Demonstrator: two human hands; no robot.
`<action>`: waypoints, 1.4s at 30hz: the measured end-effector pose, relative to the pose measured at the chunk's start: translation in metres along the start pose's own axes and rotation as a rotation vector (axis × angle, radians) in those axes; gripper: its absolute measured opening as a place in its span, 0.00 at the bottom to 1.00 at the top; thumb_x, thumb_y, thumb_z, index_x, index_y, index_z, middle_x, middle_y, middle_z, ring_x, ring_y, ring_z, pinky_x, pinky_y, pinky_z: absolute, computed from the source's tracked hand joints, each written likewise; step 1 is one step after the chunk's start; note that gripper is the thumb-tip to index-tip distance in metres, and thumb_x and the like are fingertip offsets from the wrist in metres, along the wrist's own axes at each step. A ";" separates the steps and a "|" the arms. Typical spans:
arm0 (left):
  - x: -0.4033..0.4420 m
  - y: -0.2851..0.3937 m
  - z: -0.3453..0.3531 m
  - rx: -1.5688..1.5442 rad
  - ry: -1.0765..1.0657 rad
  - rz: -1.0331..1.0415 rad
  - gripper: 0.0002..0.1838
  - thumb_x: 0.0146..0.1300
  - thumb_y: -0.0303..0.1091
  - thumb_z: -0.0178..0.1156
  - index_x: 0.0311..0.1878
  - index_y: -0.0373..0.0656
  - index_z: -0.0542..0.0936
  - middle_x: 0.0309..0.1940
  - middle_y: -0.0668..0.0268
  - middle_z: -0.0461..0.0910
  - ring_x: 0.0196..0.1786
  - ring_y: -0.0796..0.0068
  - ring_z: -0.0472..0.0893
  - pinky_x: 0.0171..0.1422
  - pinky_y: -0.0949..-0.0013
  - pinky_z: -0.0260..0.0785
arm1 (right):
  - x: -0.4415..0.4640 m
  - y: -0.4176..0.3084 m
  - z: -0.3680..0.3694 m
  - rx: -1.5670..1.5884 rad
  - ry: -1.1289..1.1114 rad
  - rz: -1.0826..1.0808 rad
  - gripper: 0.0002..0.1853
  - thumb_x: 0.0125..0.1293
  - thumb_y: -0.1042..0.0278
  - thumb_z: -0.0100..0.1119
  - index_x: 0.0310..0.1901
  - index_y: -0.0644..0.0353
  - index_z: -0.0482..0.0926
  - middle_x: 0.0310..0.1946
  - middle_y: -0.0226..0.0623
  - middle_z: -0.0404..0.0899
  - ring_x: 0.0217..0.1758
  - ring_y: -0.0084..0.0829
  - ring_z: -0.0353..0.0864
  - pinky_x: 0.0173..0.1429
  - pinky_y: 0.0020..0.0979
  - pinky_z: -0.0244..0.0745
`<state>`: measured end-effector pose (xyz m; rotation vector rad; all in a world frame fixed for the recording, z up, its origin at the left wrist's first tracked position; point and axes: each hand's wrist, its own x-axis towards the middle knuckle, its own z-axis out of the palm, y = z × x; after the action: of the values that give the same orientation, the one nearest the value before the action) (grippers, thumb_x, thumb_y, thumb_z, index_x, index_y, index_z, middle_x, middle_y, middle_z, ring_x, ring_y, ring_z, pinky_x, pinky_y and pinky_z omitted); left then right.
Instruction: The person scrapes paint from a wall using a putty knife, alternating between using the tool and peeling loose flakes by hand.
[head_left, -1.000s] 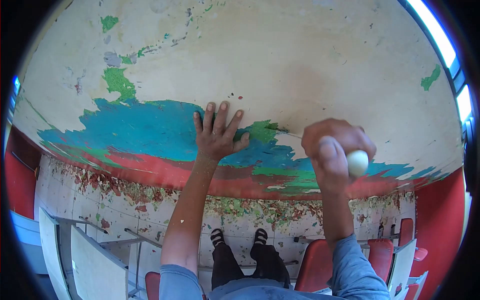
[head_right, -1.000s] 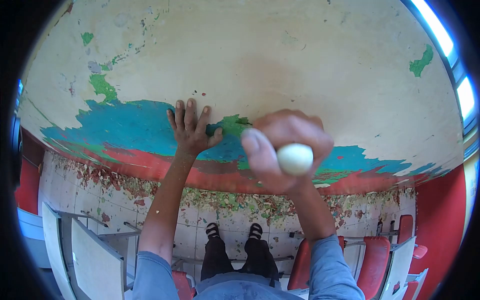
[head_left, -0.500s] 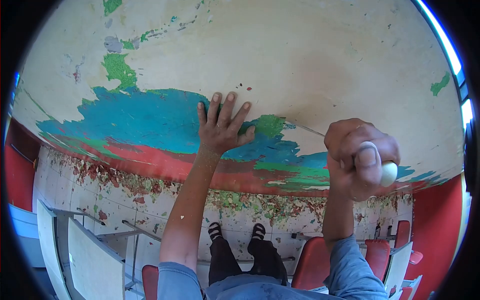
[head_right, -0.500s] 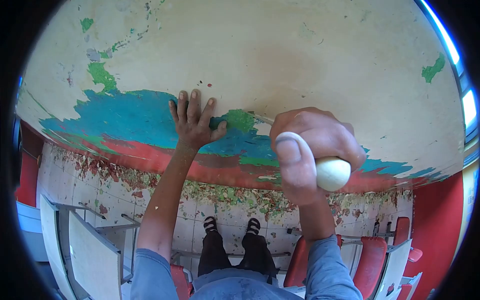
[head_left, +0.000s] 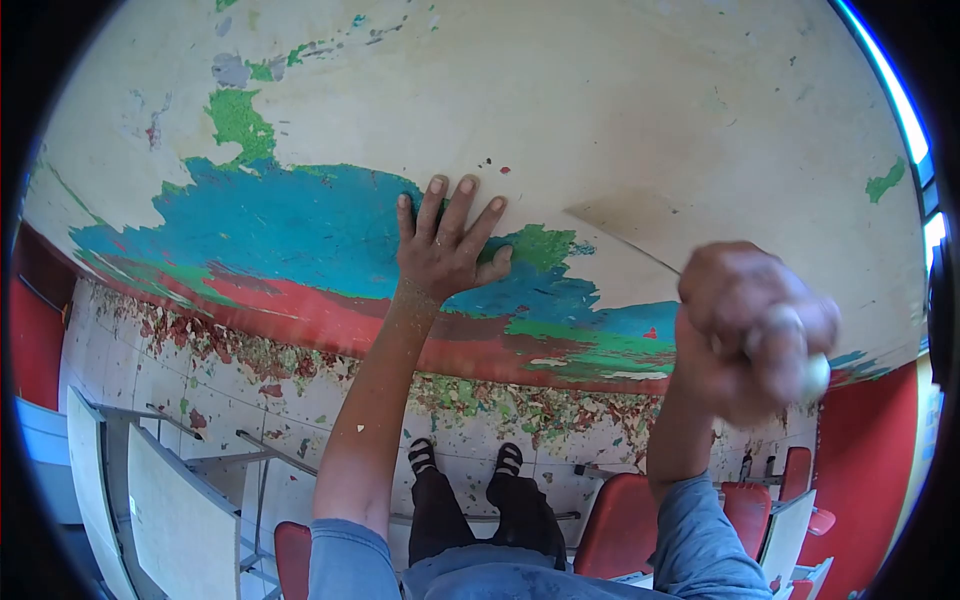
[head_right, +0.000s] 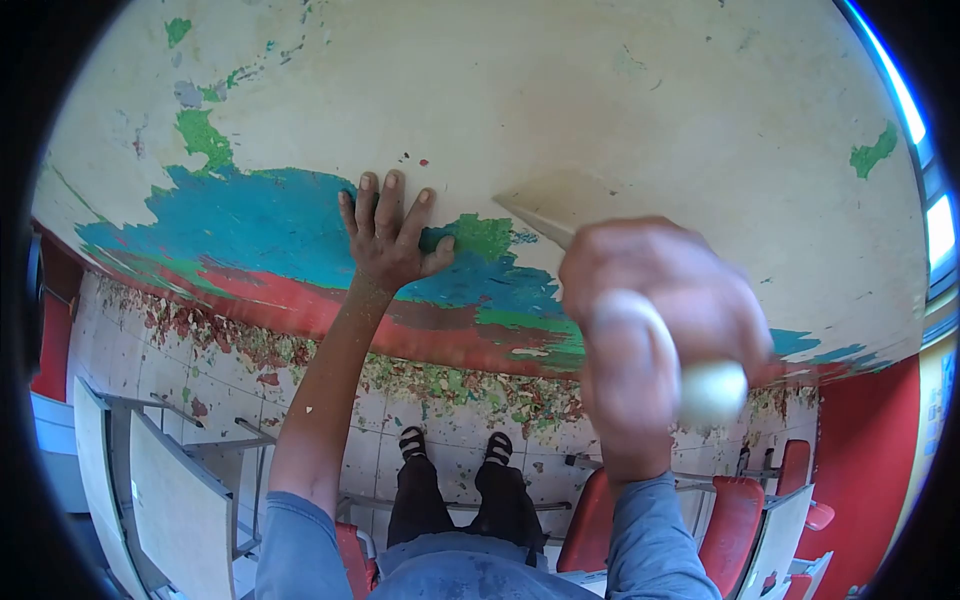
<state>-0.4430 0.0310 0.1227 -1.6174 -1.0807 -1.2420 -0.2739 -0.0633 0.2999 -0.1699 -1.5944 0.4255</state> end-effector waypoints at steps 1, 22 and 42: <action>0.001 0.000 0.000 0.001 -0.001 0.001 0.25 0.52 0.56 0.46 0.54 0.62 0.71 0.59 0.67 0.63 0.64 0.61 0.59 0.69 0.50 0.36 | -0.002 0.000 0.001 -0.018 0.021 0.019 0.07 0.54 0.73 0.41 0.20 0.59 0.60 0.10 0.31 0.61 0.08 0.21 0.54 0.11 0.25 0.47; 0.005 -0.002 -0.004 -0.024 -0.024 0.052 0.34 0.50 0.62 0.45 0.51 0.45 0.70 0.58 0.61 0.64 0.64 0.57 0.58 0.69 0.48 0.35 | -0.023 0.018 0.000 -0.031 0.020 0.049 0.07 0.52 0.71 0.47 0.21 0.62 0.70 0.17 0.35 0.65 0.24 0.26 0.66 0.28 0.28 0.61; -0.022 -0.042 -0.010 -0.084 -0.024 0.032 0.36 0.47 0.67 0.48 0.53 0.51 0.70 0.59 0.73 0.64 0.64 0.73 0.60 0.70 0.54 0.39 | -0.033 0.038 0.022 0.192 0.062 0.089 0.06 0.60 0.69 0.39 0.25 0.54 0.62 0.11 0.30 0.58 0.08 0.20 0.52 0.12 0.24 0.46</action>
<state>-0.4891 0.0311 0.1067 -1.7103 -1.0260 -1.2648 -0.2983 -0.0444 0.2550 -0.1065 -1.4795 0.6343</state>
